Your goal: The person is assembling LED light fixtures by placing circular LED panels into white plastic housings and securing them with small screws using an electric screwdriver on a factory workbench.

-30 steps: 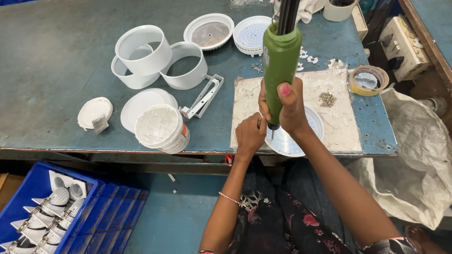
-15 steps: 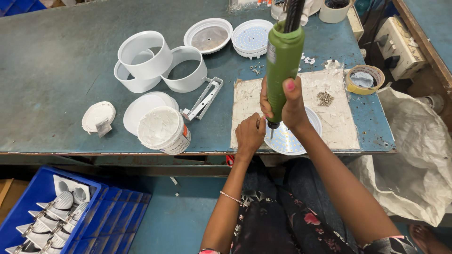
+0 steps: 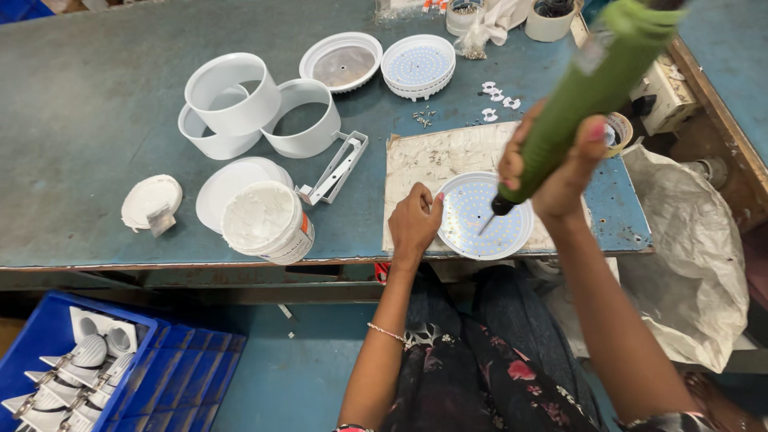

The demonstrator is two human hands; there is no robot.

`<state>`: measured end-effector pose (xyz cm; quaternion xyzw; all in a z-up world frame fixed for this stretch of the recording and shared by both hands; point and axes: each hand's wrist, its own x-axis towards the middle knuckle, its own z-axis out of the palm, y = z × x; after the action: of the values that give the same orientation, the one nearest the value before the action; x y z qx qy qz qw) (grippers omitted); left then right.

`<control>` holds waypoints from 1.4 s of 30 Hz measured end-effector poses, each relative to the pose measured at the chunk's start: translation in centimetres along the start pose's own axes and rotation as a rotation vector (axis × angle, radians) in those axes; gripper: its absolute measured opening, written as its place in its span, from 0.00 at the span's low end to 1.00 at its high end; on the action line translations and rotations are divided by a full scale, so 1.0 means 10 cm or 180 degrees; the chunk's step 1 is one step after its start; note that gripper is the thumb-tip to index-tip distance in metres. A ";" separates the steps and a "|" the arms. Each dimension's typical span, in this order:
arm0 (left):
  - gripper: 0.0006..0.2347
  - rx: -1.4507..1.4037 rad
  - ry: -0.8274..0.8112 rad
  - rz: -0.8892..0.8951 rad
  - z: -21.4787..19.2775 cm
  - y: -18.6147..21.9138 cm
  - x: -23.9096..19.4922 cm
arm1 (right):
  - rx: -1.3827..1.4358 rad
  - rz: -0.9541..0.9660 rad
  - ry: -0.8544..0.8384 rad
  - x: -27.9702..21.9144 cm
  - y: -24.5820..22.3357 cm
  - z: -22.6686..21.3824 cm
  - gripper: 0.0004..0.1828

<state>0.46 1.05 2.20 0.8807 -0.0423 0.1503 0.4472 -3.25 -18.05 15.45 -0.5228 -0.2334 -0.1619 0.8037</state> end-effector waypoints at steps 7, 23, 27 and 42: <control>0.17 0.0231 -0.0268 -0.0127 0.00 -0.02 0.02 | -0.0405 -0.0089 0.0364 -0.24 -0.23 -0.16 0.49; 0.16 0.0134 -0.0285 -0.0125 0.00 -0.04 0.01 | -0.0567 -0.0304 0.0739 -0.34 -0.11 -0.10 0.49; 0.16 0.0159 -0.0259 -0.0072 0.01 -0.05 0.00 | -0.0940 -0.0590 0.1153 -0.45 -0.06 0.08 0.47; 0.12 0.0109 -0.0197 0.0085 0.08 -0.09 -0.05 | -0.0863 -0.0233 0.0886 -0.51 0.02 0.11 0.53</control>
<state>0.39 0.96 0.90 0.8918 -0.0653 0.1295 0.4285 -7.70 -16.92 12.88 -0.5900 -0.1150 -0.2916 0.7441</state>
